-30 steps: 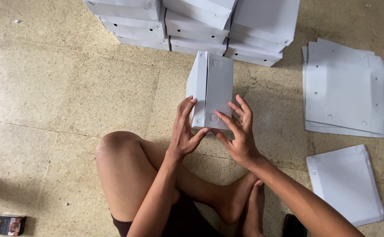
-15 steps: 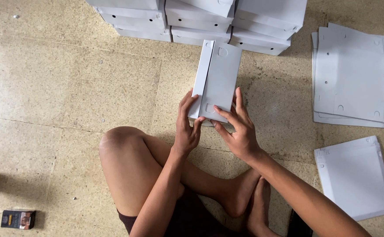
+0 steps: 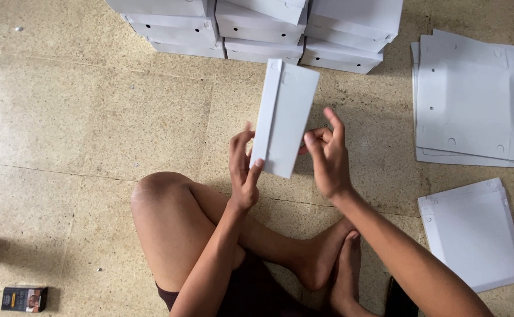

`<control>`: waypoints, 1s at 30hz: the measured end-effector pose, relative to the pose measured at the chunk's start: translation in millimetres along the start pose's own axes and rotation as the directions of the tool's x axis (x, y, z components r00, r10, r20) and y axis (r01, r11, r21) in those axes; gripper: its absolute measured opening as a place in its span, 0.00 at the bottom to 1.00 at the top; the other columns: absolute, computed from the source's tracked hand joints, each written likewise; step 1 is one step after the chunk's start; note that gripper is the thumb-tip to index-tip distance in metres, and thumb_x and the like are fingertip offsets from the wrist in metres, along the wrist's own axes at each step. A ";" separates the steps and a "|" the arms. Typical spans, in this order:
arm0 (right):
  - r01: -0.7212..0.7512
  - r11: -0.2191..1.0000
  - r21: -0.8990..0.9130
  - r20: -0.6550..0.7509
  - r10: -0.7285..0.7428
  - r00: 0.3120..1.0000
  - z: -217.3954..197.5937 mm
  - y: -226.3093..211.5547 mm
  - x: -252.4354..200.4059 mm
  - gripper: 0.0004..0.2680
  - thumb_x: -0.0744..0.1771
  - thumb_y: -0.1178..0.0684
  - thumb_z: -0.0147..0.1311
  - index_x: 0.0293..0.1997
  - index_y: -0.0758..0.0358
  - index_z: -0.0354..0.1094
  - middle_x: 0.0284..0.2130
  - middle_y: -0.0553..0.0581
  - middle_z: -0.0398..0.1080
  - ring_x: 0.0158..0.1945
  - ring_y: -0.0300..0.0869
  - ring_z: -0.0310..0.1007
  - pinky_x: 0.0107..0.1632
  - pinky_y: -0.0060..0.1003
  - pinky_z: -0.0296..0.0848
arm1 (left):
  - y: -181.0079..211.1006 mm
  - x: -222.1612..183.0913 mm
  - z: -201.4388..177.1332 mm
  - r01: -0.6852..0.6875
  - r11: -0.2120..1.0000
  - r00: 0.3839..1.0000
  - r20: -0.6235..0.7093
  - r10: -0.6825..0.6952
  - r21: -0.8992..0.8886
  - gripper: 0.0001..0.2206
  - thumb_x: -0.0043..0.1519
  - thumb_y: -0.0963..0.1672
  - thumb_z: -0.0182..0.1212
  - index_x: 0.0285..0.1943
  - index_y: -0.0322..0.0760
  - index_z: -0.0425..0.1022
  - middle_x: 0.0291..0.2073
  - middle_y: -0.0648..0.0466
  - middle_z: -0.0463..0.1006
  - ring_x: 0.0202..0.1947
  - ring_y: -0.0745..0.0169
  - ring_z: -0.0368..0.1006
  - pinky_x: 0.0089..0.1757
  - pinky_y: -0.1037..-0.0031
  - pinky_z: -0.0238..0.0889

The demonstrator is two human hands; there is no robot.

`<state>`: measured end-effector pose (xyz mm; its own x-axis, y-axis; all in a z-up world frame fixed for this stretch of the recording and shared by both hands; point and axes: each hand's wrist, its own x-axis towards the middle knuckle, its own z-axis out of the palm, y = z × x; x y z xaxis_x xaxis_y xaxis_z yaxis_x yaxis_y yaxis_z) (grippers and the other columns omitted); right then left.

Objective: Assembling cardboard boxes by folding flat sheets and tucking in tabs, then stacking the finished boxes on the floor.

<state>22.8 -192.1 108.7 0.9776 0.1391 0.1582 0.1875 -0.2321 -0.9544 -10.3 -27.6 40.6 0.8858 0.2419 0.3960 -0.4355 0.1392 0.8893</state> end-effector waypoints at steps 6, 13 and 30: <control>-0.186 0.981 -0.051 0.028 0.188 0.982 -16.6 -10.5 23.9 0.25 0.67 0.38 0.53 0.71 0.55 0.52 0.64 0.69 0.46 0.66 0.68 0.54 0.66 0.61 0.57 | 28.3 2.7 18.0 0.021 0.993 0.985 0.170 -0.001 -0.113 0.32 0.55 0.54 0.55 0.63 0.29 0.61 0.67 0.30 0.49 0.71 0.20 0.44 0.60 0.24 0.46; 0.195 0.940 -0.281 0.314 -0.102 0.944 -8.2 -30.7 23.1 0.34 0.64 0.43 0.58 0.74 0.67 0.40 0.52 0.75 0.58 0.55 0.66 0.66 0.57 0.61 0.67 | 6.9 12.1 -5.3 0.165 0.986 0.986 0.005 -0.166 0.033 0.43 0.62 0.60 0.49 0.78 0.38 0.34 0.63 0.28 0.49 0.61 0.21 0.53 0.51 0.29 0.58; 0.291 0.884 -0.365 0.337 -0.165 0.927 11.4 -47.6 3.4 0.16 0.66 0.48 0.58 0.58 0.55 0.60 0.66 0.74 0.43 0.69 0.79 0.45 0.62 0.71 0.56 | 24.6 11.8 -23.3 0.035 0.997 0.999 0.010 -0.036 0.069 0.21 0.72 0.49 0.37 0.70 0.34 0.55 0.60 0.40 0.68 0.53 0.49 0.70 0.47 0.61 0.65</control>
<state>16.1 -169.6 151.8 0.8427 0.4919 0.2190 0.4849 -0.5165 -0.7057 -14.2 1.0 61.9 0.9024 0.2267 0.3663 -0.3922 0.0805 0.9164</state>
